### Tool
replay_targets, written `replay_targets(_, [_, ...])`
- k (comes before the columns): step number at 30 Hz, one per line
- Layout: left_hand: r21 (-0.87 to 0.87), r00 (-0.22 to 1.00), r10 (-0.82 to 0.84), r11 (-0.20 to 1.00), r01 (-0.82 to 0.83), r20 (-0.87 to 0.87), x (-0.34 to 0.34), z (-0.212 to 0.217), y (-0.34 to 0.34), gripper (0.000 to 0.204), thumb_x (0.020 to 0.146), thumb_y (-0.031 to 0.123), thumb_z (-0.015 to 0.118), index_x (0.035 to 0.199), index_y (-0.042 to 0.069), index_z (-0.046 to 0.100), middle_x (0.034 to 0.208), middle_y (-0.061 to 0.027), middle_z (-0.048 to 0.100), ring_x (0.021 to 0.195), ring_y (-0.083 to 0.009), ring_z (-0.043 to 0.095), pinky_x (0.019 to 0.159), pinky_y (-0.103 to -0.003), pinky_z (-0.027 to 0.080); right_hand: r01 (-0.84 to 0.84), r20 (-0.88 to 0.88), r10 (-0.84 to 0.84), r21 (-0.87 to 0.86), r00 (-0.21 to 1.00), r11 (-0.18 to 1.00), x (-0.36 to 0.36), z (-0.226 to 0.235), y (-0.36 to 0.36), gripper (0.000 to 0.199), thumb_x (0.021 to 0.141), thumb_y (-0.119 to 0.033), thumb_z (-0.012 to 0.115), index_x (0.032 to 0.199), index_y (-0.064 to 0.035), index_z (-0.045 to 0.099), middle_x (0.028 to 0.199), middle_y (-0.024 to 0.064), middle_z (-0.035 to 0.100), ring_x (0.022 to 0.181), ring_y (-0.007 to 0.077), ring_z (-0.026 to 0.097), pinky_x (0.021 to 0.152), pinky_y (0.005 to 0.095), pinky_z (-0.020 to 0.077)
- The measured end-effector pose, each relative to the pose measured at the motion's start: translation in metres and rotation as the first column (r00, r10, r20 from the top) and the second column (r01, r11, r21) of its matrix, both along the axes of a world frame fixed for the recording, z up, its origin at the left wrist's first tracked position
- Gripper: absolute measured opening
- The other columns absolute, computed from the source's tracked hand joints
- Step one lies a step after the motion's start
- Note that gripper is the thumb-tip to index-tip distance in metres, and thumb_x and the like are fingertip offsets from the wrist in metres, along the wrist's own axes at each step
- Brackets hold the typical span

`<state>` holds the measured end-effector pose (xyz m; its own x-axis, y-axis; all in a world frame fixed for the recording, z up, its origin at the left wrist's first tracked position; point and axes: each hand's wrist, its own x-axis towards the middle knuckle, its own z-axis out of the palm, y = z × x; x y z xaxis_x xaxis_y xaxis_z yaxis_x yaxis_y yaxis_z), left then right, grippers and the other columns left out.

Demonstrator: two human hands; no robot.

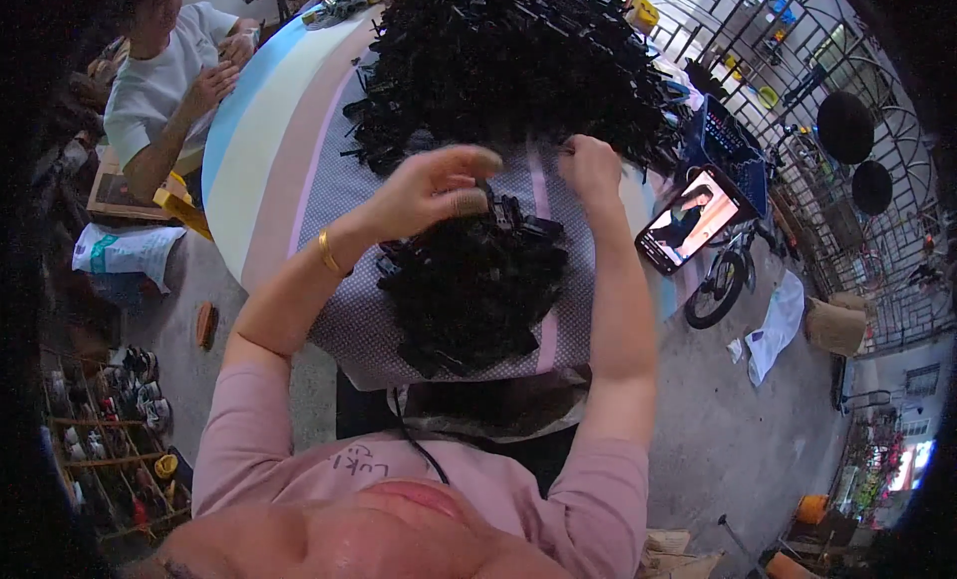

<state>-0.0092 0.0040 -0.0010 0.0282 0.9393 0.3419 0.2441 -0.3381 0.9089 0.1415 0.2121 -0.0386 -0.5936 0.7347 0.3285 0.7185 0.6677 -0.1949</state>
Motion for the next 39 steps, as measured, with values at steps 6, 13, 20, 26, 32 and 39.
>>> replay_targets(6, [-0.15,0.891,0.1,0.988,-0.036,0.442,-0.024,-0.016,0.014,0.058,0.079,0.012,0.063,0.128,0.004,0.032,0.113,-0.0121,0.05,0.104,-0.0181,0.051,0.087,-0.029,0.044,-0.588,-0.553,0.388,-0.241,0.737,0.772,-0.016,0.027,-0.071,0.017,0.074,-0.009,0.063,0.089,-0.0008,0.062,0.077,0.0089,0.062,0.07,0.013,0.058,0.063,0.026,0.0457])
replay_targets(13, [0.033,0.682,-0.169,0.978,0.207,0.712,-0.028,-0.015,0.016,0.041,0.081,0.002,0.057,0.119,0.006,0.043,0.113,-0.0132,0.052,0.104,-0.021,0.052,0.088,-0.03,0.045,-0.689,-0.537,0.5,-0.231,0.679,0.687,-0.022,0.035,-0.103,0.017,0.075,-0.006,0.061,0.091,0.0003,0.06,0.076,0.0127,0.061,0.065,0.0136,0.057,0.059,0.0277,0.0448])
replay_targets(20, [0.07,0.731,-0.013,0.996,-0.047,0.682,-0.022,-0.002,0.012,0.031,0.08,0.001,0.058,0.109,0.004,0.048,0.109,-0.0115,0.054,0.1,-0.0179,0.054,0.087,-0.029,0.046,-0.75,-0.857,0.126,-0.355,0.499,0.558,-0.015,0.044,-0.095,0.019,0.087,-0.015,0.05,0.098,-0.0018,0.059,0.065,-0.0032,0.052,0.05,-0.0002,0.037,0.044,0.0128,0.0281])
replay_targets(26, [0.126,0.956,0.153,0.974,-0.188,0.249,-0.006,-0.005,0.007,0.032,0.075,0.002,0.065,0.103,0.0,0.052,0.091,-0.0039,0.058,0.08,-0.0091,0.056,0.073,-0.023,0.049,-0.735,-0.766,0.226,-0.42,0.602,0.532,-0.017,0.045,-0.111,0.018,0.087,-0.014,0.05,0.095,-0.0007,0.059,0.067,-0.0024,0.053,0.054,0.0021,0.043,0.048,0.0155,0.0337])
replay_targets(32, [0.018,0.969,0.213,0.976,-0.217,0.124,-0.001,0.004,0.001,0.033,0.078,-0.003,0.059,0.108,0.0,0.048,0.1,-0.0041,0.055,0.09,-0.0103,0.054,0.078,-0.024,0.046,-0.709,-0.747,0.22,-0.43,0.627,0.559,-0.014,0.046,-0.112,0.014,0.085,-0.011,0.054,0.09,0.0005,0.06,0.068,-0.0017,0.054,0.059,0.0047,0.048,0.054,0.0169,0.0388])
replay_targets(39, [0.146,0.953,0.304,0.943,-0.298,-0.018,0.002,0.001,-0.004,0.026,0.078,-0.006,0.057,0.103,-0.002,0.052,0.096,-0.0063,0.059,0.085,-0.0113,0.056,0.075,-0.024,0.048,-0.691,-0.759,0.113,-0.506,0.641,0.516,-0.016,0.047,-0.119,0.015,0.085,-0.011,0.052,0.087,0.0004,0.062,0.063,-0.0012,0.055,0.057,0.0046,0.048,0.051,0.0198,0.0392])
